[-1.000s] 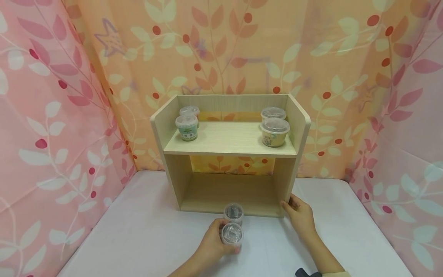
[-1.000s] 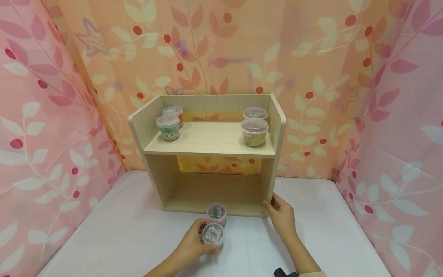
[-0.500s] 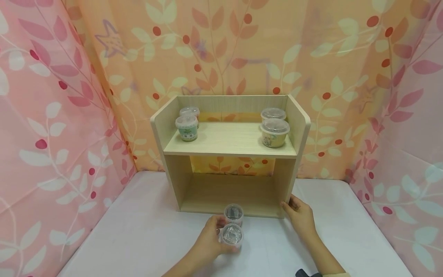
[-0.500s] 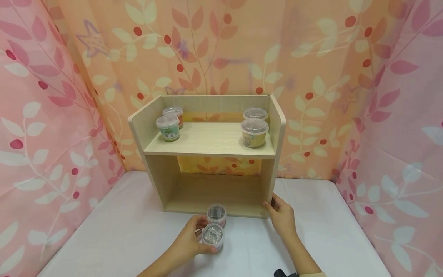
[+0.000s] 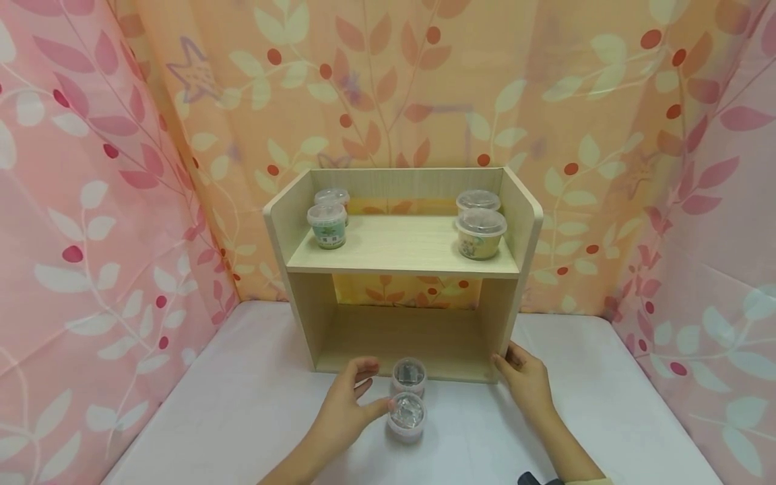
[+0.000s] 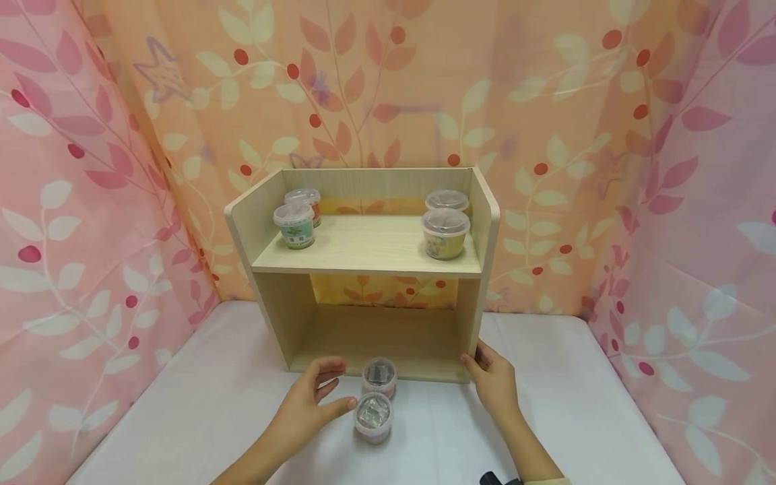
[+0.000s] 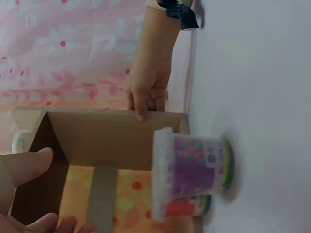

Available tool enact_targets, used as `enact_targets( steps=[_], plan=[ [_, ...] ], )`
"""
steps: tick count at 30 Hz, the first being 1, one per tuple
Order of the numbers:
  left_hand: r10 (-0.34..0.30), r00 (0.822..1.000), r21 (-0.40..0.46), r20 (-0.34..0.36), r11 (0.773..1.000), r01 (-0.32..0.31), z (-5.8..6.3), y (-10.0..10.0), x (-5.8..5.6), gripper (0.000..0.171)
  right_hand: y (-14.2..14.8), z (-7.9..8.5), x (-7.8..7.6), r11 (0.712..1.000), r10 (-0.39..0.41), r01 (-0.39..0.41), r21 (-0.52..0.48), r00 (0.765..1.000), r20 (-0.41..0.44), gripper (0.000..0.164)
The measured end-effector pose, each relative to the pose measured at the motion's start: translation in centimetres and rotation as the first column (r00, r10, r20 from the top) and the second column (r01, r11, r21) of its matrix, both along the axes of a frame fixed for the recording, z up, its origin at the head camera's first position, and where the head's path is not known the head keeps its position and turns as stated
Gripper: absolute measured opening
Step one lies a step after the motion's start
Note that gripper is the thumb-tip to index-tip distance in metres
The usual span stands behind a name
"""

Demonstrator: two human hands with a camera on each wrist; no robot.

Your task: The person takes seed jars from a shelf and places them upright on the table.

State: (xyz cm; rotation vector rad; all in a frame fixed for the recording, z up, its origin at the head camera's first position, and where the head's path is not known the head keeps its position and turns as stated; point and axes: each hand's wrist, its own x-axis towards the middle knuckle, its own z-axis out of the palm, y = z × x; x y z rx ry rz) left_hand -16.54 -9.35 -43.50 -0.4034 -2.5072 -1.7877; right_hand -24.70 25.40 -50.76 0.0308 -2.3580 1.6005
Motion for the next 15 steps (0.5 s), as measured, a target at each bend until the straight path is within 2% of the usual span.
enact_targets(
  steps=[7, 12, 15],
  plan=[
    [0.071, 0.996, 0.099, -0.055, 0.993, -0.065, 3.6, -1.6, 0.2, 0.067, 0.0, -0.2, -0.2, 1.0, 0.01, -0.01, -0.007, 1.0, -0.005, 0.054],
    [0.088, 0.992, 0.113, -0.092, 0.991, -0.077, 5.9, -2.7, 0.5, 0.064, 0.0, -0.2, 0.0, 1.0, 0.006, -0.006, 0.011, 1.0, -0.004, 0.054],
    [0.1, 0.985, 0.112, -0.143, 0.99, -0.084, 7.3, -3.3, 0.3, 0.064, 0.1, -0.2, 0.0, 1.0, 0.001, -0.001, 0.02, 1.0, -0.014, 0.055]
  ],
)
